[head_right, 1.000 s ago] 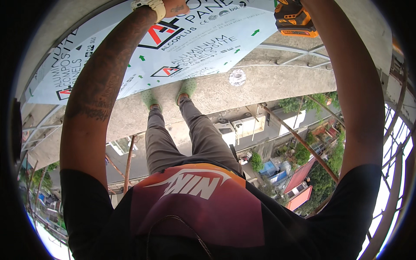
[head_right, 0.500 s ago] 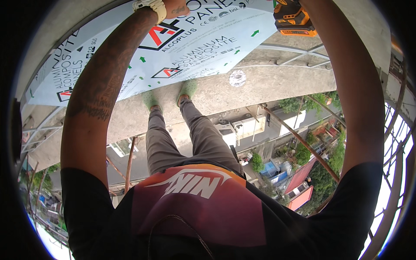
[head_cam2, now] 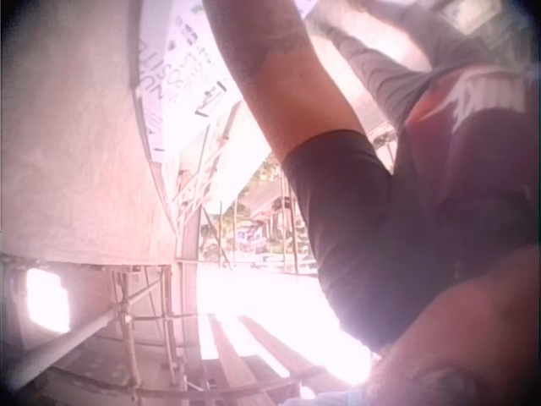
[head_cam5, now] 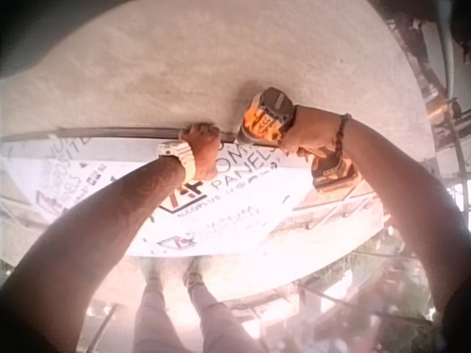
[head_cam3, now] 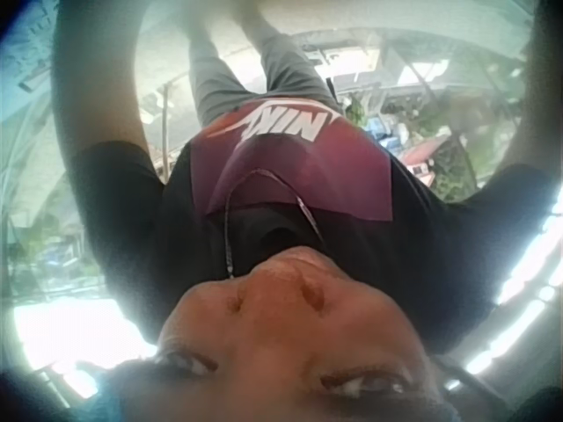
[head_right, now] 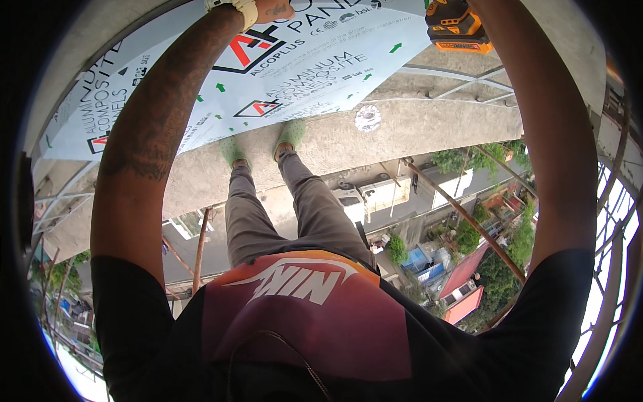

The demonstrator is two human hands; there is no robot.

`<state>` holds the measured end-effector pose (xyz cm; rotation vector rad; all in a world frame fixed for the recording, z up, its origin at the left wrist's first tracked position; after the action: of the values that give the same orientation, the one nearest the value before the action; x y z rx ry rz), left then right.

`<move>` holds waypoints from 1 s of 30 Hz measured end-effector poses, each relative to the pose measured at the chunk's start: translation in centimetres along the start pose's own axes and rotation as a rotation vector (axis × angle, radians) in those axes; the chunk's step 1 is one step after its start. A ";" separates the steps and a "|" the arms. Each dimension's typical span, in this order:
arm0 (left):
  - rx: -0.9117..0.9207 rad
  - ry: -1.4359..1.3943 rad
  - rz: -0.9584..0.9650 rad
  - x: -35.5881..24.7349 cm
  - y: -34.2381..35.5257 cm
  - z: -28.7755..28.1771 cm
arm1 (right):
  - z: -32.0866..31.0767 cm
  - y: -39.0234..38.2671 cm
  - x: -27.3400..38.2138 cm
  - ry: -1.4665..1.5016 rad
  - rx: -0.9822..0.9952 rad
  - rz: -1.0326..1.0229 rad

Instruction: The person lifts and positions a large aluminum composite panel onto a metal framework on a building exterior. They align the panel and use a cordless drill to fasten it to the structure.

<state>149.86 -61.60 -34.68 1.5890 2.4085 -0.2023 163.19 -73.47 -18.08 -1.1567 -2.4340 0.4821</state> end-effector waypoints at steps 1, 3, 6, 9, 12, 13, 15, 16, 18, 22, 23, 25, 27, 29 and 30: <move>0.003 -0.015 0.013 -0.3 0.1 -0.2 | -0.4 0.0 -0.1 -0.019 0.011 0.016; 0.003 -0.022 0.007 0.0 -0.2 -0.3 | -0.4 -0.1 0.3 -0.031 0.024 0.035; -0.001 -0.020 0.006 0.4 -0.3 -0.4 | -0.5 -0.5 0.5 0.013 0.048 -0.037; -0.015 -0.023 0.015 0.5 -0.1 0.1 | 0.3 1.4 -0.8 0.069 0.065 0.062; -0.020 -0.029 0.004 0.4 0.0 0.2 | 0.2 1.7 -1.4 0.040 0.063 0.033; -0.019 -0.025 -0.005 0.2 0.2 0.1 | 0.1 1.5 -1.2 0.055 0.046 0.018; -0.044 -0.009 0.012 0.4 0.0 0.4 | 0.0 0.7 -0.7 0.080 0.019 -0.013; -0.048 0.002 0.012 0.6 0.0 0.5 | 0.0 0.5 -0.5 0.093 0.031 -0.017; -0.055 0.017 0.014 0.6 -0.1 0.6 | -0.2 0.2 -0.4 0.113 0.058 -0.019; 0.010 -0.030 0.025 0.2 0.1 0.1 | 0.1 1.0 -1.7 0.066 0.032 0.023; 0.012 -0.025 0.031 0.3 0.0 0.0 | 0.3 1.5 -1.7 0.067 0.040 0.025; 0.011 -0.023 0.036 0.5 -0.1 -0.1 | 0.4 1.8 -1.7 0.071 0.043 0.045; 0.004 -0.026 0.034 0.6 -0.2 0.0 | 0.4 1.6 -1.4 0.077 0.031 0.080; -0.028 -0.026 0.027 0.7 -0.2 0.3 | 0.1 0.7 -0.9 0.122 0.044 0.032; -0.044 -0.027 0.024 0.7 -0.1 0.5 | 0.1 0.5 -0.8 0.145 0.049 0.009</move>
<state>149.55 -61.11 -35.35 1.5856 2.3558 -0.1641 163.93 -73.77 -18.53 -1.1414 -2.2821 0.4418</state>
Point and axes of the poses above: each hand's wrist, its own y-axis towards the middle knuckle, its own z-axis out of the palm, x = y × z, the point moved 1 cm from there along y, towards the middle knuckle, and after that the axes turned 12 degrees about -x, right-handed, at the moved point
